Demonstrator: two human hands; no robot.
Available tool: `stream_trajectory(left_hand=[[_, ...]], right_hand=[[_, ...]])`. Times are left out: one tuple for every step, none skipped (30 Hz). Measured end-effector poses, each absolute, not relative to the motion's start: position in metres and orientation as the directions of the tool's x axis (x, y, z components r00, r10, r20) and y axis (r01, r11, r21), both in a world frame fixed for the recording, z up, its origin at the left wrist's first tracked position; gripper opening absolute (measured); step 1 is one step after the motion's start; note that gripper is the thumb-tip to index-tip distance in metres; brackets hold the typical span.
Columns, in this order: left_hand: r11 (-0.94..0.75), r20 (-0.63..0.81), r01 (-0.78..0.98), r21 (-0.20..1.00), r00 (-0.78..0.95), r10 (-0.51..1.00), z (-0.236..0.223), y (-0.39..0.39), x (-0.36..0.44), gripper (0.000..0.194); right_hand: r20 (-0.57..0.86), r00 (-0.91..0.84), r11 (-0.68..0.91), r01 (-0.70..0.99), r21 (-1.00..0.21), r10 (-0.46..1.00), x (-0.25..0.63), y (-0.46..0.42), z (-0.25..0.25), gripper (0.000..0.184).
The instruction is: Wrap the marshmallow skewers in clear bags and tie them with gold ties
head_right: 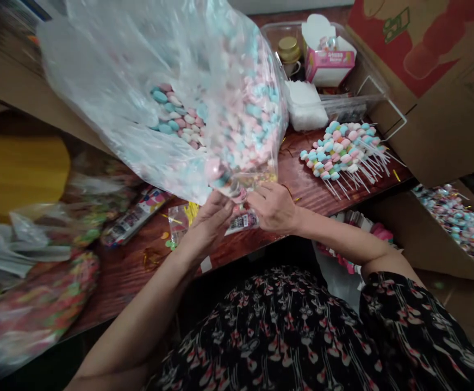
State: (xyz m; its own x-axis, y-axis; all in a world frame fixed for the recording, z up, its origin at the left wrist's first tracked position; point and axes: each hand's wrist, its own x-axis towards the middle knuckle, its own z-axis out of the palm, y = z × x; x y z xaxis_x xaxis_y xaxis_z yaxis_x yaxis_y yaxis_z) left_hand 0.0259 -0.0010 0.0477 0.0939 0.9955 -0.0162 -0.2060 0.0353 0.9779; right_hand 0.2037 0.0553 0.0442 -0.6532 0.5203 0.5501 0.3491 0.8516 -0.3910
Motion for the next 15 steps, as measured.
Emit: stream_trajectory(left_hand=[[0.091, -0.057, -0.252, 0.963, 0.14, 0.989, 0.045, -0.005, 0.027, 0.043], [0.124, -0.079, -0.268, 0.955, 0.174, 0.982, 0.042, -0.008, 0.028, 0.042], [0.133, -0.084, -0.26, 0.956, 0.191, 0.978, 0.04, -0.011, 0.028, 0.041], [0.124, -0.078, -0.24, 0.963, 0.193, 0.978, 0.039, -0.013, 0.027, 0.039], [0.108, -0.067, -0.217, 0.97, 0.189, 0.98, 0.038, -0.014, 0.026, 0.037], [0.093, -0.057, -0.2, 0.975, 0.181, 0.982, 0.038, -0.014, 0.024, 0.034], [0.085, -0.051, -0.189, 0.978, 0.176, 0.983, 0.039, -0.014, 0.022, 0.033], [0.077, -0.046, -0.183, 0.98, 0.163, 0.985, 0.041, -0.014, 0.02, 0.031], [0.063, -0.037, -0.175, 0.983, 0.148, 0.988, 0.043, -0.014, 0.018, 0.03], [0.035, -0.013, -0.167, 0.985, 0.128, 0.992, 0.045, -0.015, 0.017, 0.026], [-0.009, 0.025, -0.164, 0.986, 0.096, 0.995, 0.047, -0.016, 0.016, 0.02], [-0.063, 0.072, -0.168, 0.984, 0.048, 0.996, 0.048, -0.018, 0.015, 0.014], [-0.117, 0.117, -0.179, 0.977, -0.01, 0.993, 0.049, -0.02, 0.016, 0.011], [-0.159, 0.15, -0.196, 0.968, -0.059, 0.987, 0.048, -0.021, 0.017, 0.014], [-0.174, 0.16, -0.216, 0.961, -0.081, 0.984, 0.046, -0.023, 0.019, 0.023]], right_hand=[[0.598, -0.66, 0.888, 0.391, -0.243, 0.454, 0.203, 0.059, 0.04, 0.024], [0.625, -0.672, 0.901, 0.415, -0.127, 0.398, 0.202, 0.061, 0.037, 0.026], [0.639, -0.682, 0.903, 0.426, -0.048, 0.356, 0.201, 0.062, 0.034, 0.026], [0.65, -0.686, 0.902, 0.431, -0.001, 0.328, 0.2, 0.062, 0.031, 0.027], [0.661, -0.683, 0.902, 0.432, 0.022, 0.311, 0.198, 0.061, 0.03, 0.027], [0.673, -0.674, 0.902, 0.432, 0.025, 0.304, 0.197, 0.059, 0.029, 0.027], [0.683, -0.663, 0.903, 0.43, 0.012, 0.306, 0.196, 0.058, 0.028, 0.027], [0.687, -0.653, 0.904, 0.427, -0.014, 0.319, 0.194, 0.057, 0.028, 0.027], [0.684, -0.646, 0.904, 0.424, -0.047, 0.338, 0.193, 0.055, 0.029, 0.028], [0.676, -0.643, 0.904, 0.42, -0.079, 0.359, 0.193, 0.054, 0.029, 0.029], [0.669, -0.644, 0.904, 0.416, -0.102, 0.372, 0.193, 0.053, 0.03, 0.03], [0.668, -0.643, 0.904, 0.413, -0.109, 0.374, 0.193, 0.052, 0.03, 0.03], [0.676, -0.638, 0.905, 0.413, -0.103, 0.368, 0.193, 0.051, 0.03, 0.029], [0.691, -0.628, 0.904, 0.418, -0.088, 0.358, 0.194, 0.05, 0.03, 0.028], [0.71, -0.613, 0.901, 0.428, -0.071, 0.347, 0.194, 0.049, 0.03, 0.026]])
